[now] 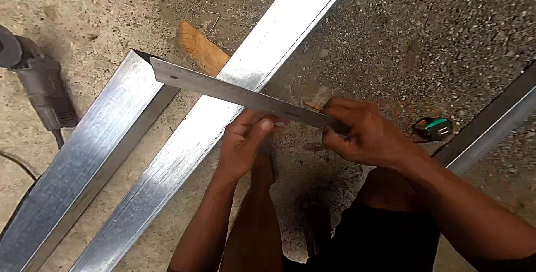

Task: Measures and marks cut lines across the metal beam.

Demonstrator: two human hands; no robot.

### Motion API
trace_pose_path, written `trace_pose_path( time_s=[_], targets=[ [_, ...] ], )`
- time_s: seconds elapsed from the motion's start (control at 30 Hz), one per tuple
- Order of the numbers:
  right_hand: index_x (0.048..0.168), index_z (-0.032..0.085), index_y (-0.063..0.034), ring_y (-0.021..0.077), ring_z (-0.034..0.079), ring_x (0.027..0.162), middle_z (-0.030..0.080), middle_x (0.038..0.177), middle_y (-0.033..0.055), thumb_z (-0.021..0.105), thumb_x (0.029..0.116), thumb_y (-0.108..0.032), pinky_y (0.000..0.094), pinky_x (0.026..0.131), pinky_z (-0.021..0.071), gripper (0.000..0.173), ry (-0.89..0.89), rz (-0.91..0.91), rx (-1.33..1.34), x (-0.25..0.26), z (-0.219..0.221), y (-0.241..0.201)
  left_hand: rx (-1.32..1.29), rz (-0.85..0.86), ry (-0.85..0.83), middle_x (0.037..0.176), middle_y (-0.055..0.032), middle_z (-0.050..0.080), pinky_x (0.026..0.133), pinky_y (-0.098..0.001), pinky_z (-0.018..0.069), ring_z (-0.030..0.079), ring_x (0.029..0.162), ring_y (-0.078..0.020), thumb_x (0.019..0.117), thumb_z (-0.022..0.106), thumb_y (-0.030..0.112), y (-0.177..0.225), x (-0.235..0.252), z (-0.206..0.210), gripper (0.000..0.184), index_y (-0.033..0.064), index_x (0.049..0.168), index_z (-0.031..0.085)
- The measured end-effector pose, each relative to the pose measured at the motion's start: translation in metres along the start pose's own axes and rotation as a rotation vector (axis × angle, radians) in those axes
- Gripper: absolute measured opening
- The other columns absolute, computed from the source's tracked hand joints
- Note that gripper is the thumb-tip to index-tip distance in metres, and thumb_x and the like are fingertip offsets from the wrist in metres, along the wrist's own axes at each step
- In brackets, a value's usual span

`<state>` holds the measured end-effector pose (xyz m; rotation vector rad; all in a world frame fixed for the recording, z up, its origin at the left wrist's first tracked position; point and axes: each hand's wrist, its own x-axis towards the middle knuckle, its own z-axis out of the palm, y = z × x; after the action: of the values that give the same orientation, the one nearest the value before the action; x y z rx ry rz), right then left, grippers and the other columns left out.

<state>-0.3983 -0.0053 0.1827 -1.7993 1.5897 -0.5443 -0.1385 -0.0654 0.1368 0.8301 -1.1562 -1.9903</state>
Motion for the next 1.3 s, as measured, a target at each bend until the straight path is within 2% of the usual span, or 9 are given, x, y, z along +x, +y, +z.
trace_pose_path(
  time_s=[0.1, 0.3, 0.67, 0.77, 0.83, 0.9, 0.97, 1.07, 1.3],
  targets=[
    [0.1, 0.074, -0.0135, 0.0016, 0.059, 0.07, 0.065, 0.09, -0.005, 0.068, 0.0951, -0.031, 0.0206, 0.06, 0.0517, 0.019, 0.023, 0.176, 0.215, 0.019, 0.028, -0.003, 0.017, 0.067, 0.226, 0.092, -0.0083, 0.078, 0.077, -0.0378, 0.0655, 0.077, 0.079, -0.0208, 0.1082, 0.053, 0.027, 0.012, 0.019, -0.017, 0.024, 0.0101, 0.101, 0.068],
    [0.125, 0.068, -0.007, 0.0174, 0.072, 0.082, 0.073, 0.104, 0.0077, 0.074, 0.0969, -0.024, 0.0348, 0.07, 0.0642, 0.033, 0.135, 0.59, 0.862, 0.022, 0.089, 0.011, 0.161, 0.017, 0.549, 0.073, -0.0036, 0.074, 0.064, -0.0329, 0.0641, 0.073, 0.063, -0.0164, 0.1088, 0.048, 0.018, 0.018, 0.063, -0.056, 0.024, 0.0074, 0.093, 0.063],
    [0.121, 0.065, 0.006, 0.0263, 0.075, 0.094, 0.072, 0.107, 0.0178, 0.062, 0.1035, -0.011, 0.0442, 0.087, 0.0647, 0.024, 0.275, 0.647, 1.348, 0.059, 0.133, 0.021, 0.547, -0.091, 0.613, 0.073, 0.0013, 0.073, 0.047, -0.0244, 0.0529, 0.065, 0.054, -0.0097, 0.1058, 0.058, 0.027, 0.024, 0.112, -0.091, 0.025, 0.0088, 0.091, 0.068],
    [0.118, 0.065, 0.0055, 0.0262, 0.075, 0.094, 0.072, 0.105, 0.0169, 0.061, 0.1039, -0.012, 0.045, 0.085, 0.0656, 0.022, 0.288, 0.632, 1.341, 0.066, 0.133, 0.019, 0.809, -0.04, 0.582, 0.086, 0.003, 0.072, 0.058, -0.023, 0.0509, 0.063, 0.065, -0.0052, 0.1004, 0.066, 0.036, 0.024, 0.098, -0.096, 0.031, 0.0085, 0.114, 0.069],
    [0.119, 0.065, 0.0053, 0.0271, 0.075, 0.095, 0.072, 0.107, 0.0171, 0.061, 0.1043, -0.012, 0.0466, 0.085, 0.0655, 0.023, 0.288, 0.631, 1.366, 0.072, 0.131, 0.018, 1.016, 0.026, 0.523, 0.11, -0.0035, 0.07, 0.079, -0.0284, 0.0555, 0.066, 0.092, -0.0095, 0.0951, 0.071, 0.045, 0.019, 0.075, -0.088, 0.065, 0.0053, 0.144, 0.052],
    [0.121, 0.065, 0.0048, 0.0268, 0.075, 0.095, 0.072, 0.107, 0.0171, 0.06, 0.1047, -0.012, 0.0464, 0.085, 0.0656, 0.024, 0.29, 0.636, 1.386, 0.076, 0.129, 0.017, 1.236, 0.062, 0.343, 0.145, -0.0155, 0.053, 0.104, -0.0436, 0.0461, 0.053, 0.129, -0.0257, 0.0878, 0.074, 0.055, 0.011, 0.05, -0.07, 0.096, 0.0054, 0.159, 0.033],
    [0.123, 0.065, 0.0047, 0.0262, 0.075, 0.095, 0.072, 0.107, 0.0168, 0.06, 0.1047, -0.012, 0.0455, 0.085, 0.0655, 0.025, 0.291, 0.65, 1.397, 0.079, 0.128, 0.015, 1.454, 0.077, 0.134, 0.165, -0.0171, 0.029, 0.12, -0.061, 0.0261, 0.029, 0.151, -0.0372, 0.0781, 0.075, 0.07, -0.001, 0.035, -0.057, 0.109, 0.0151, 0.161, 0.032],
    [0.124, 0.064, 0.0047, 0.0267, 0.075, 0.095, 0.072, 0.108, 0.0173, 0.06, 0.1046, -0.013, 0.0453, 0.084, 0.0658, 0.026, 0.296, 0.666, 1.422, 0.079, 0.129, 0.013, 1.667, 0.083, -0.037, 0.172, -0.0152, 0.009, 0.119, -0.0749, 0.008, 0.006, 0.157, -0.0446, 0.0713, 0.07, 0.082, -0.013, 0.035, -0.052, 0.109, 0.0321, 0.161, 0.034],
    [0.12, 0.065, 0.0051, 0.0249, 0.075, 0.094, 0.071, 0.107, 0.0166, 0.06, 0.1046, -0.012, 0.0438, 0.085, 0.0652, 0.024, 0.31, 0.673, 1.432, 0.079, 0.129, 0.013, 1.775, 0.077, -0.066, 0.174, -0.0042, 0.009, 0.113, -0.0719, 0.0188, 0.006, 0.156, -0.0459, 0.0805, 0.061, 0.077, -0.019, 0.044, -0.054, 0.087, 0.0406, 0.157, 0.041]
  ],
)
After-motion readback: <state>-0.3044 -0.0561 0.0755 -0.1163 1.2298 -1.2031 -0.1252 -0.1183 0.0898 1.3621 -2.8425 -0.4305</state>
